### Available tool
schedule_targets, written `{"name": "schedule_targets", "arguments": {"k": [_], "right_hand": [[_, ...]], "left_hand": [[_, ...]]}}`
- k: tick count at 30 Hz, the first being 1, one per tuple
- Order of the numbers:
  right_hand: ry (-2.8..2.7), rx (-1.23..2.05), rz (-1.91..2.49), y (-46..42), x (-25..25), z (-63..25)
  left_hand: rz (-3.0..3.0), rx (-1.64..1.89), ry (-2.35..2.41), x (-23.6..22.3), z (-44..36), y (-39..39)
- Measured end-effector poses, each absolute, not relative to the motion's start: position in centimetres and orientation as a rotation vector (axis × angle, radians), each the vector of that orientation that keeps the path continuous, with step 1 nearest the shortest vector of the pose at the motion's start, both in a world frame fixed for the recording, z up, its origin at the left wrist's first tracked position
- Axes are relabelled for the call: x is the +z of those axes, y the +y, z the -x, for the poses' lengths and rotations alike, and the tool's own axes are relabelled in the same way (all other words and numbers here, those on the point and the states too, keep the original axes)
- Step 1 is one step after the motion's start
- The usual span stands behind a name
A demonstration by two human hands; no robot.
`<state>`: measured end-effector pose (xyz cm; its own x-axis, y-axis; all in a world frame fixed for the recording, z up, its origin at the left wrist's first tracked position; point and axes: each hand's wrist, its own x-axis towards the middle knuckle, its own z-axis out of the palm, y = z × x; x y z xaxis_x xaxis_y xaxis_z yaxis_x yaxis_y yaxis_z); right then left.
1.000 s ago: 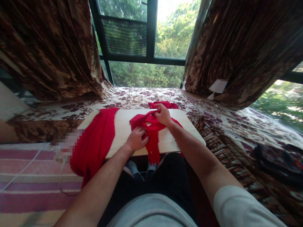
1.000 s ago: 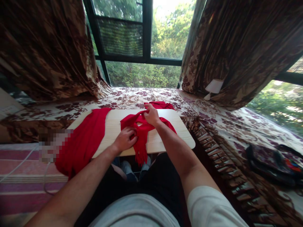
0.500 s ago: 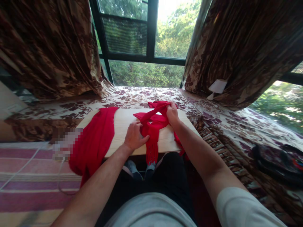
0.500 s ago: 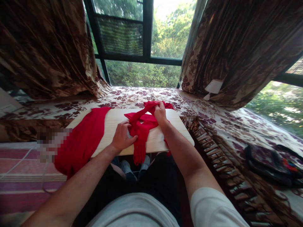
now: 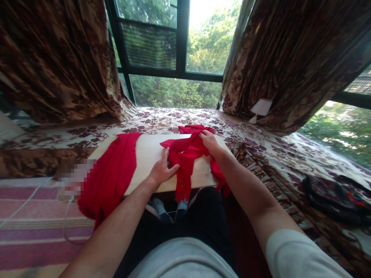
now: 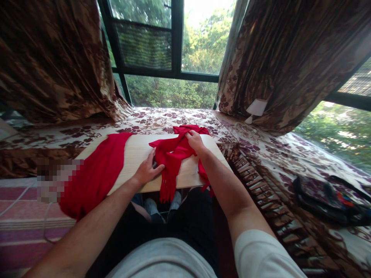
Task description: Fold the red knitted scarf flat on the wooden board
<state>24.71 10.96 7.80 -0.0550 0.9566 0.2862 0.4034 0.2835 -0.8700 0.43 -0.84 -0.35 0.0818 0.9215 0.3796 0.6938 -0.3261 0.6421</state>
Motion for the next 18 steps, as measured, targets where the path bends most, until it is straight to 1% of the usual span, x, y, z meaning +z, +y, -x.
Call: {"name": "schedule_targets", "arguments": {"k": [2, 4, 6, 7, 11, 12, 14, 18], "right_hand": [[-1.812, 0.431, 1.467, 10.3, 7.9, -24.5], [-1.927, 0.115, 1.569, 9.4, 8.1, -24.0], [-2.018, -0.027, 1.581, 8.3, 8.4, -23.1], [-2.096, -0.002, 1.565, 7.7, 8.5, -22.6], [-2.515, 0.406, 1.366, 5.6, 8.8, -20.7], [-2.581, 0.461, 1.335, 5.1, 8.7, -20.3], [-2.670, 0.467, 1.331, 4.5, 8.6, -19.7], [-2.814, 0.376, 1.295, 3.9, 8.2, -19.1]], "left_hand": [[-2.005, 1.110, 1.629, -0.3, -0.3, -0.7], [-1.972, 1.140, 1.633, -0.2, -0.3, -0.6], [-1.960, 1.154, 1.632, -0.1, -0.3, -0.6], [-1.964, 1.160, 1.629, 0.0, -0.3, -0.6], [-1.971, 1.158, 1.638, 0.0, -0.2, -0.4], [-1.964, 1.153, 1.647, -0.1, -0.1, -0.4], [-1.941, 1.149, 1.660, -0.2, 0.0, -0.2], [-1.869, 1.188, 1.628, -0.4, 0.3, 0.0]]}}
